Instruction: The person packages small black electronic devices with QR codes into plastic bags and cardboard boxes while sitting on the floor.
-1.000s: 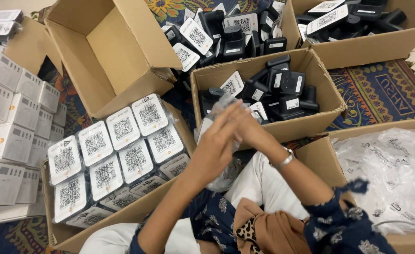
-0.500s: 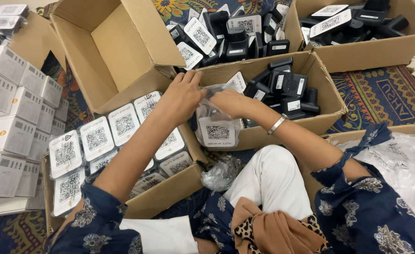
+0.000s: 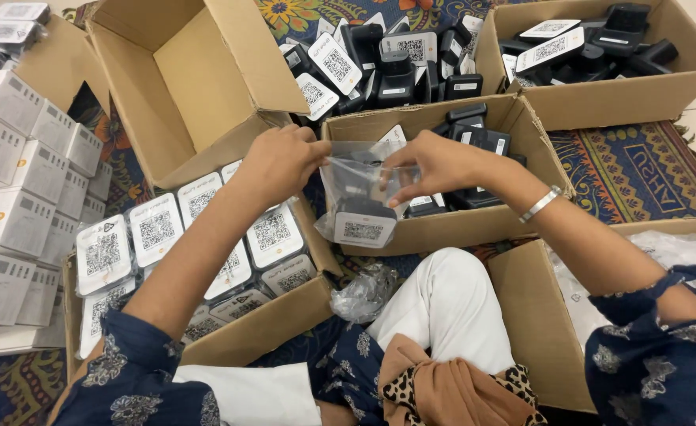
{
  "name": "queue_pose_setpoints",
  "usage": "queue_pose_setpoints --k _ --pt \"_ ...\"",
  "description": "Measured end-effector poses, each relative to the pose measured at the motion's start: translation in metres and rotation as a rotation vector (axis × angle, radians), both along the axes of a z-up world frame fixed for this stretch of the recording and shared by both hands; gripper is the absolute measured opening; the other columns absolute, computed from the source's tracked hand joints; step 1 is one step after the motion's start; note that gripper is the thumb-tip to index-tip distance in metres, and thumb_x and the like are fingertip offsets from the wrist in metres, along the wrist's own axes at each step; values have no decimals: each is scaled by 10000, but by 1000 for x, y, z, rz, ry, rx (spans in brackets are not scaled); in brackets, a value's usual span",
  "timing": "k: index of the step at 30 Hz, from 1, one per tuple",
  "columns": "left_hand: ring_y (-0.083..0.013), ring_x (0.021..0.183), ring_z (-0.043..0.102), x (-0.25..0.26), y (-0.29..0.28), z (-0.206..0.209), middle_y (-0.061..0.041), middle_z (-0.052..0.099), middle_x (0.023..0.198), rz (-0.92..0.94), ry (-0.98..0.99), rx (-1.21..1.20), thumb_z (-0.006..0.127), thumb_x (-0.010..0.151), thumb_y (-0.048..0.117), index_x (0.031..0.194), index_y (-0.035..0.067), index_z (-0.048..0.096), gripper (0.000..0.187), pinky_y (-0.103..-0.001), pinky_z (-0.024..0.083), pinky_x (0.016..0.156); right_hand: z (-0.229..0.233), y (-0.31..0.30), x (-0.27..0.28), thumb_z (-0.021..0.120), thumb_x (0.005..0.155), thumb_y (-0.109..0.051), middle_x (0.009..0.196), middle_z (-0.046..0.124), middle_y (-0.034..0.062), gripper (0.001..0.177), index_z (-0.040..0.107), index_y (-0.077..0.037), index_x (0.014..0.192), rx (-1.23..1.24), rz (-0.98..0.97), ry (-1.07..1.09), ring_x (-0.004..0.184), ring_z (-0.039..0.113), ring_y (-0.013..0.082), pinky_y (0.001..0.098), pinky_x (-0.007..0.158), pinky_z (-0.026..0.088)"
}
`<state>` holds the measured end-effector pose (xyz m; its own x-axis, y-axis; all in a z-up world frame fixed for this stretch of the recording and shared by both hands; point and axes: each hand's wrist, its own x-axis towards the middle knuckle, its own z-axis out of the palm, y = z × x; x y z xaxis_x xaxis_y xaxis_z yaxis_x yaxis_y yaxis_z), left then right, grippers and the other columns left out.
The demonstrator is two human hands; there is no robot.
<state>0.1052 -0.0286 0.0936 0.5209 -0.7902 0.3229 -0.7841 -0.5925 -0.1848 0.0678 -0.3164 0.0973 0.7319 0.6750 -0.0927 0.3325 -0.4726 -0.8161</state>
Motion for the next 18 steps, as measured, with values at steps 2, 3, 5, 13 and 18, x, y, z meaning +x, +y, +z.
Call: queue_pose_setpoints --k 2,3,5,13,18 --pt "-320 931 651 -6 -1 6 -106 670 926 73 160 -27 655 973 274 1005 127 753 179 -456 517 756 -2 0 -5 805 797 -309 736 746 121 270 793 -93 960 -258 40 -381 608 701 240 355 615 534" --pt "-320 931 651 -6 0 6 -106 670 926 72 160 -25 655 973 274 1005 127 753 179 -456 517 756 -5 -2 -6 805 797 -309 736 746 121 270 793 -93 960 -256 39 -381 608 701 240 355 615 534" --pt "-339 888 658 -6 4 6 -128 659 886 120 319 -155 666 929 236 1036 148 775 176 -480 521 724 -10 -5 -9 810 828 -259 776 759 73 175 779 -108 912 -174 43 -475 684 715 238 357 670 541" --pt "-224 703 671 10 17 -27 -108 665 845 186 552 -520 756 868 116 965 44 769 121 -367 536 662 -39 -9 10 851 814 -222 1192 683 119 225 704 -62 871 117 -230 -944 1121 644 302 444 921 530" --pt "-219 702 673 11 10 -36 -137 678 849 286 515 -562 765 889 107 945 13 768 110 -350 539 668 -105 -20 50 827 882 -140 1352 620 119 190 675 -41 940 305 -333 -487 1197 630 272 395 915 546"
